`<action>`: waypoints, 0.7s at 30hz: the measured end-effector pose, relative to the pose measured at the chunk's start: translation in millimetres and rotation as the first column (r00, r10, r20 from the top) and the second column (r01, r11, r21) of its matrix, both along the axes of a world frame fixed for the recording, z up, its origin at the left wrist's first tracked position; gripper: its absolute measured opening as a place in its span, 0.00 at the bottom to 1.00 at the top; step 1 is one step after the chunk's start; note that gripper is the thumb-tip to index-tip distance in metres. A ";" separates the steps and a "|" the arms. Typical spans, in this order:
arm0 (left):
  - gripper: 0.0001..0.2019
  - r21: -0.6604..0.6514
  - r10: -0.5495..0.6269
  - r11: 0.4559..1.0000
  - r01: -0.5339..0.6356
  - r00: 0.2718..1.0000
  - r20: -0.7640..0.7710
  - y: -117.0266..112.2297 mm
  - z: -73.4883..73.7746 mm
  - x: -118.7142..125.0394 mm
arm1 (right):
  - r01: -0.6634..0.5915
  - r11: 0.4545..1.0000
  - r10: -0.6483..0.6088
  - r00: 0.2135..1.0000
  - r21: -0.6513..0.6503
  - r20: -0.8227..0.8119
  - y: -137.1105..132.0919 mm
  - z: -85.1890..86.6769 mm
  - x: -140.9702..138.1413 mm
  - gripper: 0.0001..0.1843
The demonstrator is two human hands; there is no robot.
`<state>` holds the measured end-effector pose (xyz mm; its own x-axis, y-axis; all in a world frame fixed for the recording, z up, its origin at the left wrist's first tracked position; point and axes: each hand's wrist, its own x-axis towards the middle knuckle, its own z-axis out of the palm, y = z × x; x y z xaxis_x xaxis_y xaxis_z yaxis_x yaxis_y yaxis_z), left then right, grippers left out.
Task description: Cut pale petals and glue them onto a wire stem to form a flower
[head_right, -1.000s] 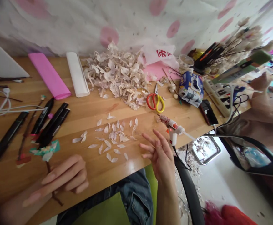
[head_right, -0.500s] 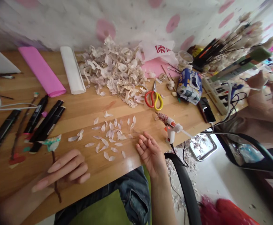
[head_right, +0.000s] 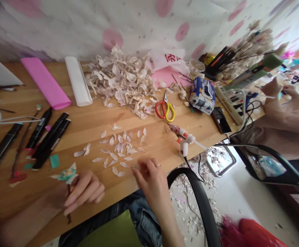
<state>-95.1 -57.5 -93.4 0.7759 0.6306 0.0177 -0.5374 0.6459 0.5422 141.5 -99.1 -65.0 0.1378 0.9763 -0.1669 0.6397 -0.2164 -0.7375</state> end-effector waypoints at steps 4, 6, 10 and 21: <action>0.31 0.050 -0.115 0.992 0.114 0.993 0.019 2.9 6.0 0.5 | -0.040 0.999 0.038 0.997 0.025 0.070 4.0 2.5 -5.6 0.08; 0.31 0.053 -0.123 0.991 0.122 0.992 0.018 2.1 3.4 0.5 | -0.031 0.996 0.023 0.996 0.086 0.088 12.6 4.7 -8.2 0.09; 0.30 0.060 -0.138 0.989 0.138 0.990 -0.010 -0.4 3.1 3.8 | -0.025 0.986 -0.003 0.986 0.166 0.166 47.8 4.9 -16.9 0.05; 0.23 0.015 -0.185 0.982 0.187 0.977 -0.111 -0.7 8.0 5.0 | -0.043 0.993 0.001 0.933 0.107 0.359 98.0 -0.8 -30.7 0.06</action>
<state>-90.1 -58.2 -85.4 0.8778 0.4754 -0.0590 -0.3462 0.7148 0.6077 110.8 -1.1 -65.8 0.1465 0.9892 -0.0008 0.8694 -0.1291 -0.4770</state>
